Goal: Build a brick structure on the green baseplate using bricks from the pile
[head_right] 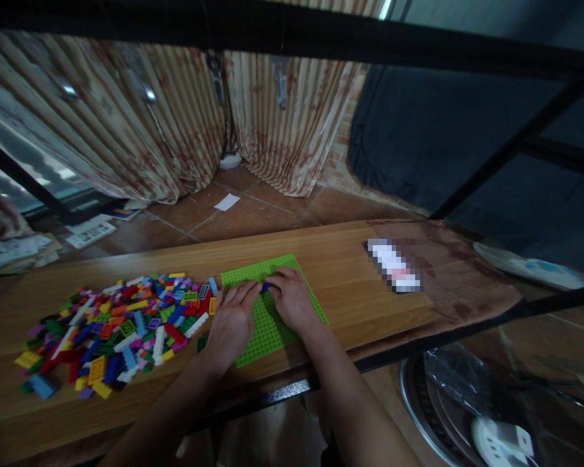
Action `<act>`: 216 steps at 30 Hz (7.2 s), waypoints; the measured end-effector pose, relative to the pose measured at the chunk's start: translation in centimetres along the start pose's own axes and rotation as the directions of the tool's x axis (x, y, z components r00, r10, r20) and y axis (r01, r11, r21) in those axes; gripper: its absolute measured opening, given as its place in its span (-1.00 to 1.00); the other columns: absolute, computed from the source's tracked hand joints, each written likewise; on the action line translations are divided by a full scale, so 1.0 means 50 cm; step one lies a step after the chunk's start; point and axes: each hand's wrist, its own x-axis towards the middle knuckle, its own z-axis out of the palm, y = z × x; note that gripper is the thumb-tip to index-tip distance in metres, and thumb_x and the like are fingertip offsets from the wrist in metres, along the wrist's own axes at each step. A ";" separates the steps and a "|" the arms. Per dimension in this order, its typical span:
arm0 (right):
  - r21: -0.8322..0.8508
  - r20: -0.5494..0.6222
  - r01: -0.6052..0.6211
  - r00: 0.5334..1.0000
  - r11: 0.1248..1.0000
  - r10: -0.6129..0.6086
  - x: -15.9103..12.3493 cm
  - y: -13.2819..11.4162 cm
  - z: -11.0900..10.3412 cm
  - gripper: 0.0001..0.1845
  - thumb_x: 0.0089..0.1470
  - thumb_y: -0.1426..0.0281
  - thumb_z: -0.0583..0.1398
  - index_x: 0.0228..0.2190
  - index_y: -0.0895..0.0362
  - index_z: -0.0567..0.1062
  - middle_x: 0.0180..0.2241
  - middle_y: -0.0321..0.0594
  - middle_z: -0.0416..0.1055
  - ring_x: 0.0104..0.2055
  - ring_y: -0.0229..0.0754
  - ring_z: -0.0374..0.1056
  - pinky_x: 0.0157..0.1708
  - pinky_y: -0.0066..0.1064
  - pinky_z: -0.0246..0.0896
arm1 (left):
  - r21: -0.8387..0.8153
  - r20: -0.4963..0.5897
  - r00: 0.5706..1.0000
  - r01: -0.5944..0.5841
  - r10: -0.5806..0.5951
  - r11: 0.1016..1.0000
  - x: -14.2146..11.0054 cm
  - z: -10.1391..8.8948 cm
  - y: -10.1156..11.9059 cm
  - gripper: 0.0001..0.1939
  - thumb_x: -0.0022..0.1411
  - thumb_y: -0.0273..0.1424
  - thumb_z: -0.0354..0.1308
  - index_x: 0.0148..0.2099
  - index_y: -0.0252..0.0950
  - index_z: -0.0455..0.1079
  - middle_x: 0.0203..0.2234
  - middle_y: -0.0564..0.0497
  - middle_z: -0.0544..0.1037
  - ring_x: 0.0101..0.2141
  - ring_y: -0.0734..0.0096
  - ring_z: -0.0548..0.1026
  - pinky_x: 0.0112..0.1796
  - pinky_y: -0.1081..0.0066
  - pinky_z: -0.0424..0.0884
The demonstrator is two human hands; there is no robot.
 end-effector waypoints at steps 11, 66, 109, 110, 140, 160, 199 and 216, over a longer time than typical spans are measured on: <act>-0.089 0.076 0.060 0.996 0.994 -0.053 -0.005 -0.016 0.006 -0.75 0.09 0.48 0.18 -0.18 0.05 0.56 0.06 -0.11 0.33 0.15 0.00 0.17 0.14 -0.02 0.08 | -0.180 -0.206 0.950 0.199 -0.234 0.963 0.024 -0.072 -0.088 -0.58 0.25 -0.49 -0.10 0.13 -0.34 0.32 -0.07 -0.15 0.54 -0.05 0.21 0.48 0.01 0.15 0.40; -0.126 0.153 0.288 0.951 0.949 -0.268 -0.020 -0.168 0.096 -0.63 0.05 0.42 0.23 -0.05 0.10 0.47 0.10 -0.10 0.32 0.09 0.06 0.16 0.05 -0.06 0.09 | -0.310 -0.142 0.844 0.459 -0.518 0.833 -0.021 -0.167 -0.182 -0.66 0.26 -0.41 0.00 0.01 -0.34 0.46 -0.12 -0.14 0.59 -0.10 0.20 0.55 -0.01 0.20 0.43; 0.708 -0.144 -0.111 0.944 0.697 0.297 -0.004 -0.128 0.027 -0.81 0.07 0.31 0.22 -0.24 0.05 0.54 -0.25 -0.23 0.52 -0.20 -0.18 0.42 -0.14 -0.27 0.33 | -0.396 -0.062 0.961 0.223 -0.268 0.891 -0.015 -0.126 -0.126 -0.64 0.27 -0.31 -0.01 0.05 -0.27 0.41 -0.09 -0.07 0.57 -0.08 0.30 0.52 -0.01 0.27 0.43; 0.797 -0.102 -0.153 0.919 0.585 0.380 0.000 -0.115 0.022 -0.79 -0.01 0.27 0.27 -0.29 0.06 0.55 -0.29 -0.25 0.52 -0.25 -0.18 0.43 -0.17 -0.26 0.35 | -0.410 -0.056 0.966 0.208 -0.252 0.888 -0.015 -0.120 -0.121 -0.64 0.27 -0.31 -0.01 0.06 -0.26 0.40 -0.09 -0.06 0.57 -0.07 0.30 0.51 0.00 0.26 0.43; 0.654 -0.026 -0.291 0.914 0.698 0.405 -0.009 -0.086 0.010 -0.83 -0.01 0.31 0.18 -0.44 0.14 0.53 -0.51 -0.30 0.45 -0.46 -0.24 0.34 -0.37 -0.39 0.22 | -0.223 0.068 0.997 0.047 -0.033 0.974 -0.024 -0.063 -0.065 -0.65 0.16 -0.41 0.15 0.02 -0.23 0.38 -0.20 -0.05 0.52 -0.19 0.28 0.51 -0.13 0.30 0.46; 0.243 0.103 -0.285 0.958 0.927 0.268 -0.022 -0.093 -0.006 -0.85 0.05 0.42 0.18 -0.42 0.10 0.58 -0.42 -0.26 0.56 -0.36 -0.21 0.43 -0.29 -0.39 0.23 | -0.176 0.115 0.989 0.114 -0.094 0.978 -0.021 -0.054 -0.059 -0.53 0.16 -0.40 0.17 0.13 -0.28 0.31 -0.13 -0.09 0.53 -0.14 0.24 0.51 -0.09 0.25 0.46; -0.067 0.202 -0.353 0.911 0.933 0.359 -0.013 -0.115 0.005 -0.80 0.03 0.37 0.17 -0.41 0.05 0.62 -0.42 -0.26 0.57 -0.36 -0.18 0.43 -0.35 -0.40 0.17 | -0.388 0.130 0.932 0.361 -0.338 0.848 0.011 -0.049 -0.040 -0.54 0.15 -0.48 0.11 0.13 -0.27 0.34 -0.35 0.04 0.62 -0.34 0.37 0.56 -0.24 0.38 0.44; -0.122 0.205 -0.335 0.912 0.934 0.354 -0.009 -0.121 0.005 -0.79 0.05 0.41 0.15 -0.43 0.06 0.62 -0.43 -0.21 0.55 -0.35 -0.15 0.40 -0.36 -0.38 0.15 | -0.372 0.164 0.915 0.402 -0.368 0.837 0.020 -0.043 -0.041 -0.57 0.11 -0.53 0.10 0.07 -0.29 0.39 -0.39 0.03 0.61 -0.38 0.38 0.54 -0.24 0.37 0.43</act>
